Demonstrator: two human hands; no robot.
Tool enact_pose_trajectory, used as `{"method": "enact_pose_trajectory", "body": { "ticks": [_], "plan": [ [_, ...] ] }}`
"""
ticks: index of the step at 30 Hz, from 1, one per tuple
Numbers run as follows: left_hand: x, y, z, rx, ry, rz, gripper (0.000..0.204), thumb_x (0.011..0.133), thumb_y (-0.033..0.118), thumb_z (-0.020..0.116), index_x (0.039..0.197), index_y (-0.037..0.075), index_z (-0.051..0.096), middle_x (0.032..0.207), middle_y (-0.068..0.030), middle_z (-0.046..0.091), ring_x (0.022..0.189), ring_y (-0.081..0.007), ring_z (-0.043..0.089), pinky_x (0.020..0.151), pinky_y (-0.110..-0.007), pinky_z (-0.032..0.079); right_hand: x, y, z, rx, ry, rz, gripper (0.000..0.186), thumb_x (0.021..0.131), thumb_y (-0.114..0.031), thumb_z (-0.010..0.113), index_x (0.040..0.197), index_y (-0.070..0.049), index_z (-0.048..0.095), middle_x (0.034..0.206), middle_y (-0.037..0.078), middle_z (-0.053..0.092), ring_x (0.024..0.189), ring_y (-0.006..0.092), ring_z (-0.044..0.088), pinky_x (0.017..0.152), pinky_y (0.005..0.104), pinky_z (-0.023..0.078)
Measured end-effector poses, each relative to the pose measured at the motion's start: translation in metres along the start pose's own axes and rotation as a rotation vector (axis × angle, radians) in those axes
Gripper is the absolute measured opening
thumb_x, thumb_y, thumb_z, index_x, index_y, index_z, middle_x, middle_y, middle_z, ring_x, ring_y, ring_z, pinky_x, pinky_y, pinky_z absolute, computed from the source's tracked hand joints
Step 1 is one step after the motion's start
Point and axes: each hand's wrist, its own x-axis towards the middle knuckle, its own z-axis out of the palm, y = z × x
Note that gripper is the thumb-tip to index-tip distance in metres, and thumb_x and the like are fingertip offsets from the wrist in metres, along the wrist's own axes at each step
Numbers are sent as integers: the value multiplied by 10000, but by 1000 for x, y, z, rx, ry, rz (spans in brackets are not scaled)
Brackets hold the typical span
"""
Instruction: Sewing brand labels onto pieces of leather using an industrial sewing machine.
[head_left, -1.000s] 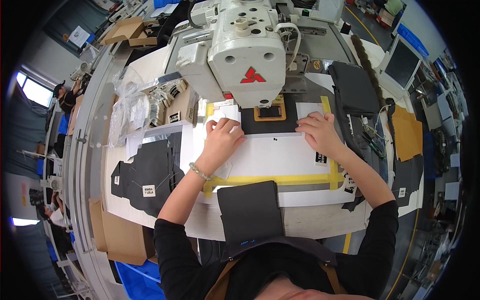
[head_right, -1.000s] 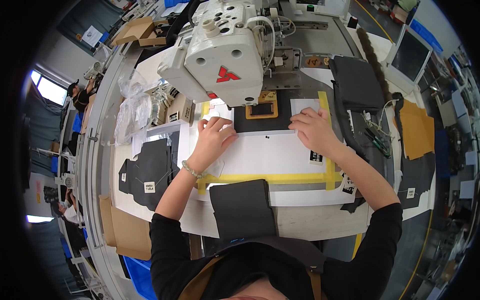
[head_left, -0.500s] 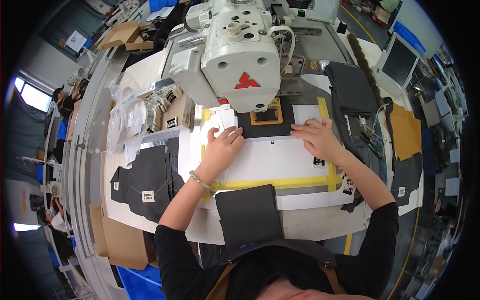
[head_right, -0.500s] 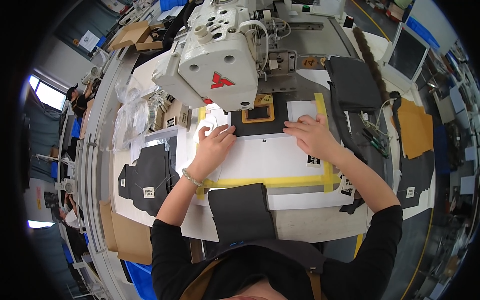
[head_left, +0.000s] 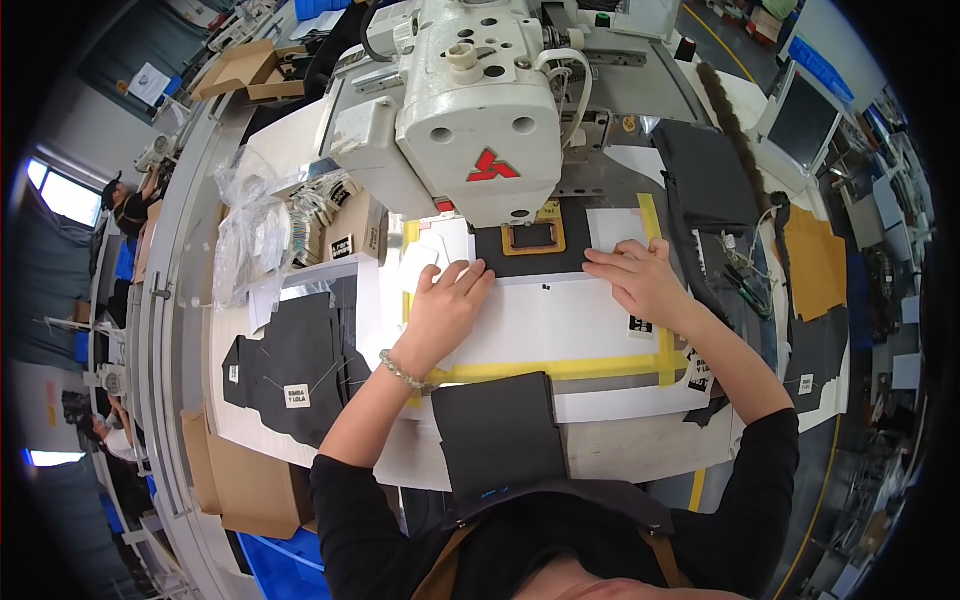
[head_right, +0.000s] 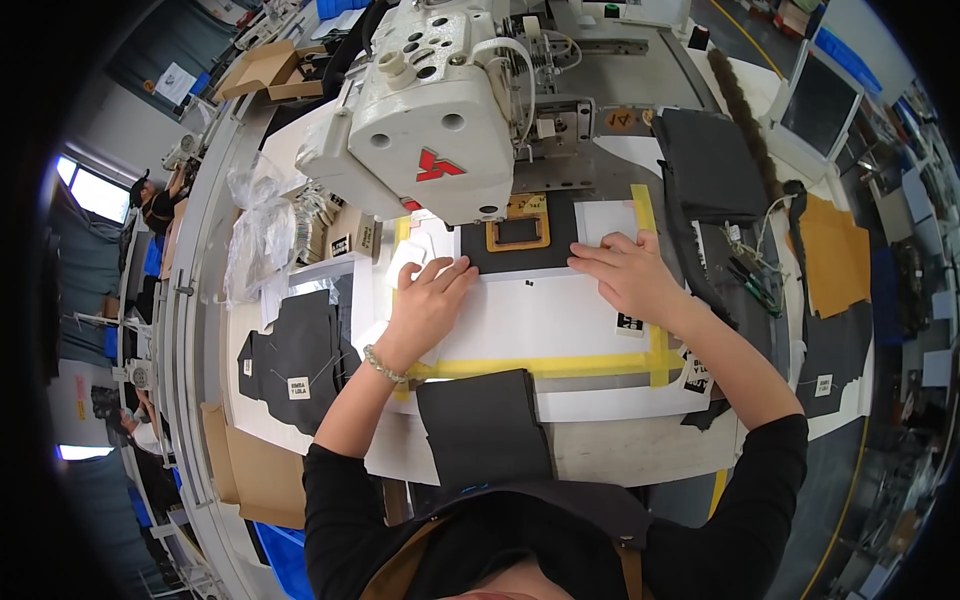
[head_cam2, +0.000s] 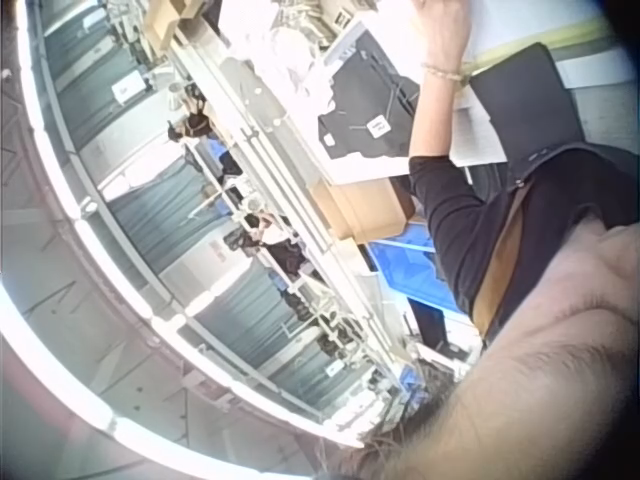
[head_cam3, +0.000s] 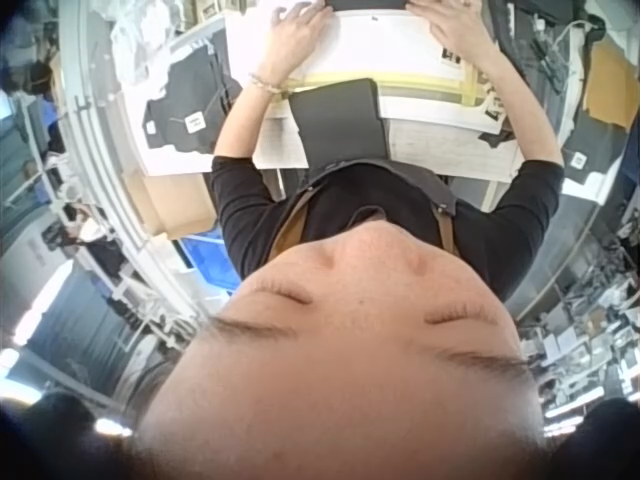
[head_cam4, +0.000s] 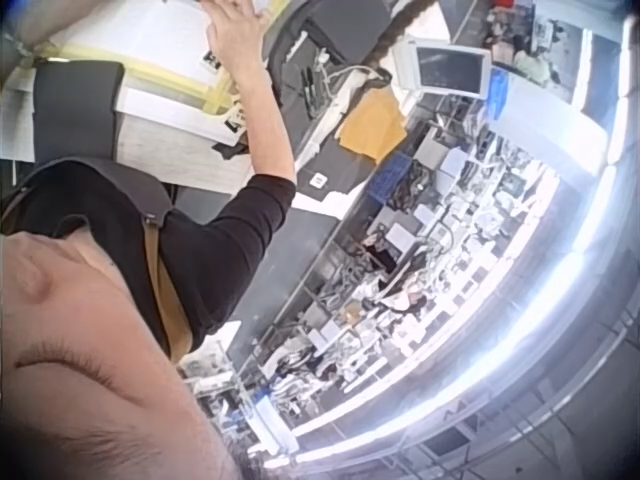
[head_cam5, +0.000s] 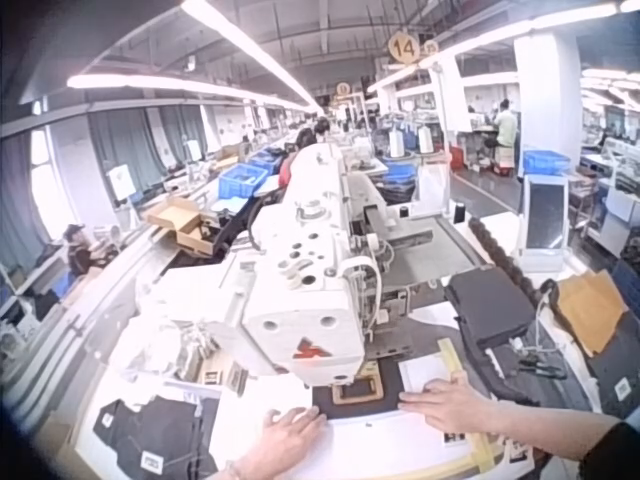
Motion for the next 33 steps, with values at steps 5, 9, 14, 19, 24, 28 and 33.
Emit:
{"method": "enact_pose_trajectory", "body": {
  "ticks": [5,9,14,19,24,28,33],
  "plan": [
    [-5,2,1,10,-1,-6,346,817,79,572,1155,78,647,1239,-35,636,1136,-165,557,947,-408,381,-2,-4,0,-9,-12,9,448,748,-54,658,1183,-159,655,1323,-57,596,1026,143,529,846,380,307],
    [-2,3,-1,-15,-2,-16,343,809,74,603,1148,93,650,1233,-20,640,1097,-155,580,944,-400,371,-4,-8,-2,-16,-16,21,449,757,-59,656,1194,-162,648,1323,-56,594,1039,143,530,844,380,308],
    [-1,2,-3,-65,-58,11,376,808,82,590,1181,76,631,1256,-46,630,1081,-171,589,969,-419,379,-15,-3,-36,-60,120,192,390,773,-104,684,1158,-152,651,1261,-29,615,1054,153,528,893,370,268],
    [9,14,-9,-159,-12,11,369,785,87,647,1153,90,634,1193,-36,645,1066,-170,585,950,-421,381,-67,-5,-78,210,-120,474,297,734,-153,769,1017,-111,689,997,-12,641,982,142,547,898,339,271],
    [61,73,-12,-469,-11,286,319,799,132,703,1108,86,637,1047,-31,645,1009,-190,585,907,-368,378,-97,-29,-81,233,-63,520,198,750,-146,757,935,-101,702,923,-9,658,944,141,559,880,331,274],
    [111,109,11,-684,14,314,282,792,133,713,1057,73,636,965,-41,628,985,-211,577,865,-349,386,-99,-40,-70,198,72,506,147,790,-147,727,932,-130,692,934,-34,644,880,119,558,844,321,268],
    [133,126,23,-763,-281,271,165,762,70,701,897,68,605,860,-70,615,890,-241,590,804,-376,438,-93,-42,-69,159,167,523,171,790,-155,730,947,-111,679,929,-27,632,885,114,561,847,315,268]
  ]
}}
